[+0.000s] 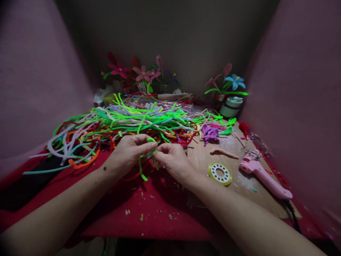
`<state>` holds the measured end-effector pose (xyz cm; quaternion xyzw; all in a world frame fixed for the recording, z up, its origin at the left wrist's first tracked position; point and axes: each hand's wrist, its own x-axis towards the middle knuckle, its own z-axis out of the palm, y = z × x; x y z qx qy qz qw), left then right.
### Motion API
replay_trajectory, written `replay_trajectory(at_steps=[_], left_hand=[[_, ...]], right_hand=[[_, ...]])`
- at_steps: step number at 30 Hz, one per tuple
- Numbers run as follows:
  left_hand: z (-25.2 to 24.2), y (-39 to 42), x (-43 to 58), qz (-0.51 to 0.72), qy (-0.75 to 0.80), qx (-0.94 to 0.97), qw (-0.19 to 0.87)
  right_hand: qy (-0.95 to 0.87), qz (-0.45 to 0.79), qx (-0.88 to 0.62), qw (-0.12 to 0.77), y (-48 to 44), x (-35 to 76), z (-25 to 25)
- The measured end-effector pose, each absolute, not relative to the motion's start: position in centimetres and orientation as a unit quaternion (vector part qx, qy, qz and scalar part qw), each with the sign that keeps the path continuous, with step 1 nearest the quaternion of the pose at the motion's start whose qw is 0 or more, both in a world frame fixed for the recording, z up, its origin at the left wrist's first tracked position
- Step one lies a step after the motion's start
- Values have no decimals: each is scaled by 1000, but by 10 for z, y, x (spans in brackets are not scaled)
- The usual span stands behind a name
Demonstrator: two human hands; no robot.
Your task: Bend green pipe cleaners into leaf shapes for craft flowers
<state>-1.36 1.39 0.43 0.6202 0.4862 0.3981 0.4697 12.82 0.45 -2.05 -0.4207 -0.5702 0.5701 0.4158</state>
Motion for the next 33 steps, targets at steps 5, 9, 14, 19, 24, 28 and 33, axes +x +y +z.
replay_trajectory(at_steps=[5,9,14,19,24,28,33], left_hand=[[7,13,-14,381,468,622,499],[6,14,-15,382,461,618,510],[8,14,-15,377,466,662,450],[10,15,-18,351,453,707,415],[9,15,-18,308,478,744,351],[10,15,-20,295,481,714,415],[10,15,-21,278,481,708,436]], right_hand=[[-541,605,-403,423,5,128,-20],[-521,617,-412,422,5,128,-20],[-496,662,-387,408,7,129,-23],[-482,710,-333,390,8,131,-27],[-504,666,-365,411,6,128,-22],[-528,630,-396,408,3,126,-20],[-527,619,-422,401,0,125,-19]])
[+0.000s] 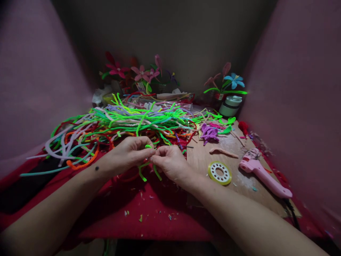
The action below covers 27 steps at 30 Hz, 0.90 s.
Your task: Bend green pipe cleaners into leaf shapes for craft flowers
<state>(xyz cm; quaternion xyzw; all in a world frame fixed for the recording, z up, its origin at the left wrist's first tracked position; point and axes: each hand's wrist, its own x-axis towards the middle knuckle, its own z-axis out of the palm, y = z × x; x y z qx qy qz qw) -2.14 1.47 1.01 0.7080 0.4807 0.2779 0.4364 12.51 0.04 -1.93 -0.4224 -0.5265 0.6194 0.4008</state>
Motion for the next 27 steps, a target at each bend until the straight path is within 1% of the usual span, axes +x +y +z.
replay_trajectory(at_steps=[3,7,9,12,14,16,20,23,25,27], left_hand=[[13,15,-21,284,483,716,416],[16,15,-21,316,487,671,461],[14,16,-21,337,495,684,417],[8,16,-20,350,496,738,296],[5,16,-19,350,499,750,258],[5,16,-18,363,511,731,270],[12,18,-20,399,507,665,377],[15,19,-24,321,473,699,430],[13,18,-26,273,462,740,406],[9,15,-24,272,464,773,337]], right_hand=[[-518,636,-416,393,0,125,-17],[-508,654,-408,385,1,126,-16],[-506,655,-405,387,3,127,-18],[-502,669,-397,377,5,129,-22],[-495,684,-394,364,7,130,-23],[-490,688,-390,367,7,131,-22],[-494,661,-378,419,9,132,-20],[-505,618,-392,458,11,133,-22],[-511,593,-405,472,12,134,-23],[-517,576,-413,479,12,133,-24]])
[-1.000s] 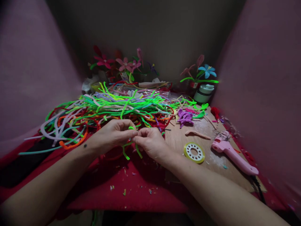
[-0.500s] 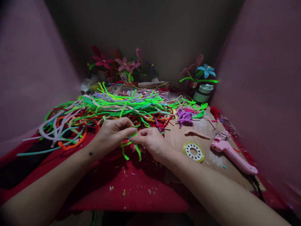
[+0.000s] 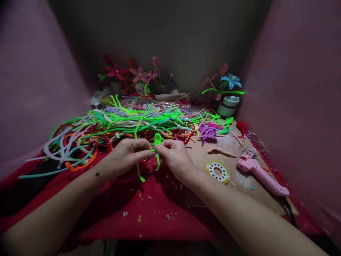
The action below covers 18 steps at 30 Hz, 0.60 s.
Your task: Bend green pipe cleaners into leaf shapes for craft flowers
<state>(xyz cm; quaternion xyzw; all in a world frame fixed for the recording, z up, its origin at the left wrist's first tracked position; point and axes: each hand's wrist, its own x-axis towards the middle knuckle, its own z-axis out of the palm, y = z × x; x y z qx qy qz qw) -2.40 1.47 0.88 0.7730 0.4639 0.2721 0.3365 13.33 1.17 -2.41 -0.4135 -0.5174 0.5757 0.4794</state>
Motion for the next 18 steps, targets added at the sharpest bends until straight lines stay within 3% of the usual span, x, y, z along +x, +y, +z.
replay_trajectory(at_steps=[5,7,13,18], left_hand=[[2,3,-14,308,503,799,119],[3,3,-14,327,515,784,112],[8,19,-27,488,507,532,471],[2,11,-8,376,475,567,558]], right_hand=[[-534,517,-447,498,11,131,-24],[-536,501,-452,507,12,132,-25],[-443,574,-413,551,18,135,-23],[-403,606,-368,579,17,133,-19]])
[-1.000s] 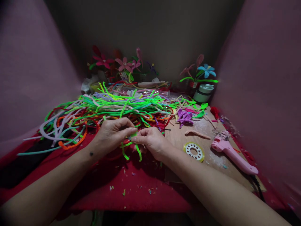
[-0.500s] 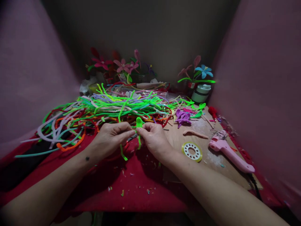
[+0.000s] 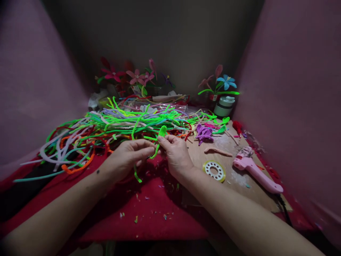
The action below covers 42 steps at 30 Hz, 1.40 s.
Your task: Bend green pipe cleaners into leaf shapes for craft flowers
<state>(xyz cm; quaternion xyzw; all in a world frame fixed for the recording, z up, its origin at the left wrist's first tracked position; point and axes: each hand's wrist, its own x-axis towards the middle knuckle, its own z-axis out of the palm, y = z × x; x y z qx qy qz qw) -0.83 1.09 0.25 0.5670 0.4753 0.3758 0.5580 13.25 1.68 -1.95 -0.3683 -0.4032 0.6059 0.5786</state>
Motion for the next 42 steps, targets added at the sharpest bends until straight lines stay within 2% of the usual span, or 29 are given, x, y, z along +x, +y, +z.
replay_trajectory(at_steps=[4,10,14,19,24,28,33,38,42], left_hand=[[0,2,9,358,489,574,551],[-5,1,7,316,398,458,729],[-8,-2,9,320,345,416,778],[-12,-11,17,335,423,526,657],[-3,-9,6,232,453,645,569],[4,3,-6,383,488,623,478],[2,5,-9,437,502,607,434],[3,5,-11,440,513,599,428],[2,7,-13,432,509,614,422]], right_hand=[[-396,615,-338,592,15,131,-23],[-352,647,-337,586,15,130,-23],[-314,677,-349,567,15,129,-20],[-291,690,-362,555,19,130,-23],[-340,641,-376,576,22,137,-22],[-409,630,-378,541,19,137,-20],[-423,673,-351,495,13,133,-23],[-435,687,-289,505,14,134,-23],[-444,674,-316,498,13,134,-23]])
